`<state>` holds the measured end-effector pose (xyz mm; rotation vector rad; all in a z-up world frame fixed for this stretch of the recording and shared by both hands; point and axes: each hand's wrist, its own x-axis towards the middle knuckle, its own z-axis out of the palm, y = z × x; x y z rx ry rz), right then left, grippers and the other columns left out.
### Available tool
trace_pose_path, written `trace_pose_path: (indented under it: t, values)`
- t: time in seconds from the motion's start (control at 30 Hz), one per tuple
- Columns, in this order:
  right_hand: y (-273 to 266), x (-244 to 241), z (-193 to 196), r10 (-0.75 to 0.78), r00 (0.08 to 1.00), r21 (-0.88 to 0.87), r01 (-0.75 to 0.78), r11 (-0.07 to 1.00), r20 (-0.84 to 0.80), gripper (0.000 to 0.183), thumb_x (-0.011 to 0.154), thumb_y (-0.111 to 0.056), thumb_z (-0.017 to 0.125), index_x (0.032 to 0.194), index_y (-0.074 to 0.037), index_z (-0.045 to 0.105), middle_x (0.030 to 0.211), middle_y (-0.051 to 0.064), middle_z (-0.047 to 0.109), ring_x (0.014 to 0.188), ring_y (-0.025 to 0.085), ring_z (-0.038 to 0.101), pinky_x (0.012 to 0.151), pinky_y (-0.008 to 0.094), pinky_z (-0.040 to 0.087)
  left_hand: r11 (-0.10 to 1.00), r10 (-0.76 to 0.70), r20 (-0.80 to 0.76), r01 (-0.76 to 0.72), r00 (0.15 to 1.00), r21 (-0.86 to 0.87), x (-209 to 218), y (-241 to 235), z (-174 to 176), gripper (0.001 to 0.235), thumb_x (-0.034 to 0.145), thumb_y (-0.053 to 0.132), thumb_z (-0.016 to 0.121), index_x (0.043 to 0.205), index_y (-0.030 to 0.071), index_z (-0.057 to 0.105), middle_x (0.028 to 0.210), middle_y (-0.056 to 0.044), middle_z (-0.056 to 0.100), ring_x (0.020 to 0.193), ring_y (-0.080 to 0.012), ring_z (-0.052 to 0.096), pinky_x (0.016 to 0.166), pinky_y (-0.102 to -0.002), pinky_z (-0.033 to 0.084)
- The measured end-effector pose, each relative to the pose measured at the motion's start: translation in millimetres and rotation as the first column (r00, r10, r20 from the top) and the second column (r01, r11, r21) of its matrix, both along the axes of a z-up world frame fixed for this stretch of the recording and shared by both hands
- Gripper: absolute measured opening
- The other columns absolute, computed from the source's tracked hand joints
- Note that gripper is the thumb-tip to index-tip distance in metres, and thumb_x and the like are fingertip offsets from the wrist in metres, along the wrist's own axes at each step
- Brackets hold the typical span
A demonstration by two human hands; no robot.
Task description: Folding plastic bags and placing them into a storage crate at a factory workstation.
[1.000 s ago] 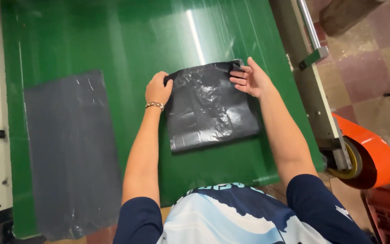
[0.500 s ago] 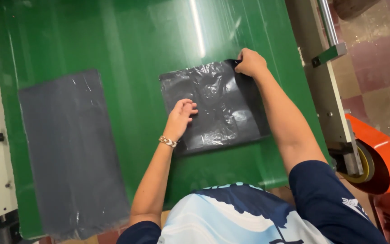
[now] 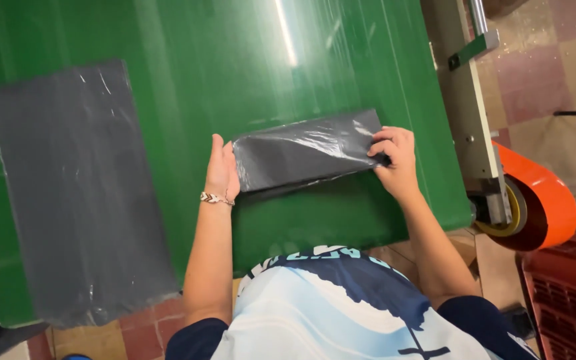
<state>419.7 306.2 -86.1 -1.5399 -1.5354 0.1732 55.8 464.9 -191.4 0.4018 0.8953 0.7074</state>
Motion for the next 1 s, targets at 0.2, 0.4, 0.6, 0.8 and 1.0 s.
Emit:
trace_pose_path:
  t: [0.2,0.4,0.6,0.8,1.0]
  values:
    - [-23.0,14.5,-34.7,-0.009,0.985,-0.182,0.041,0.982,0.173,0.029,0.068,-0.001,0.073,0.087,-0.022,0.067,0.114,-0.001,0.062,0.121,0.028,0.053,0.104,0.044,0.039,0.97,0.204,-0.139,-0.181,0.969,0.161,6.8,-3.9,-23.1,0.022,0.103,0.016,0.061,0.122,0.006,0.063,0.122,-0.013,0.067,0.109,-0.0245,0.068,0.099,-0.041,0.055]
    - [17.5,-30.0,-4.8,0.082,0.936,-0.095,-0.053,0.994,0.341,0.042,0.078,-0.045,0.067,0.114,-0.023,0.067,0.127,0.004,0.062,0.135,0.03,0.049,0.113,0.047,0.031,0.412,0.649,-0.742,0.743,0.167,0.528,76.3,-49.3,84.4,0.065,0.078,0.032,0.078,0.135,0.009,0.057,0.124,-0.011,0.06,0.112,-0.0313,0.059,0.092,-0.044,0.054]
    - [64.1,-101.2,-44.8,0.094,0.863,0.001,-0.109,0.994,0.496,0.057,0.105,-0.042,0.036,0.143,-0.003,0.053,0.148,0.022,0.049,0.143,0.039,0.039,0.119,0.054,0.022,0.138,0.659,-0.736,0.938,0.153,0.319,120.1,-69.8,47.1,0.063,0.091,0.035,0.049,0.148,0.006,0.044,0.16,-0.012,0.035,0.152,-0.0335,0.021,0.116,-0.064,0.019]
    - [61.7,-57.7,-68.3,0.079,0.984,-0.187,-0.048,0.981,0.162,0.067,0.093,-0.023,0.065,0.148,0.005,0.041,0.153,0.028,0.039,0.146,0.043,0.03,0.122,0.05,0.021,0.166,0.344,-0.926,0.961,0.155,0.223,98.4,-52.4,55.8,0.082,0.09,0.051,0.057,0.155,0.008,0.031,0.167,-0.011,0.019,0.155,-0.0304,0.007,0.118,-0.068,0.014]
    - [29.4,-31.3,-47.2,0.013,0.556,0.153,0.205,0.967,-0.831,0.044,0.099,0.008,0.039,0.142,0.0,0.042,0.138,0.02,0.048,0.138,0.036,0.046,0.117,0.045,0.041,-0.115,0.458,-0.674,0.79,0.58,0.602,23.4,-52.3,60.9,0.071,0.076,0.058,0.074,0.128,0.013,0.056,0.151,-0.007,0.048,0.144,-0.0281,0.04,0.116,-0.047,0.033]
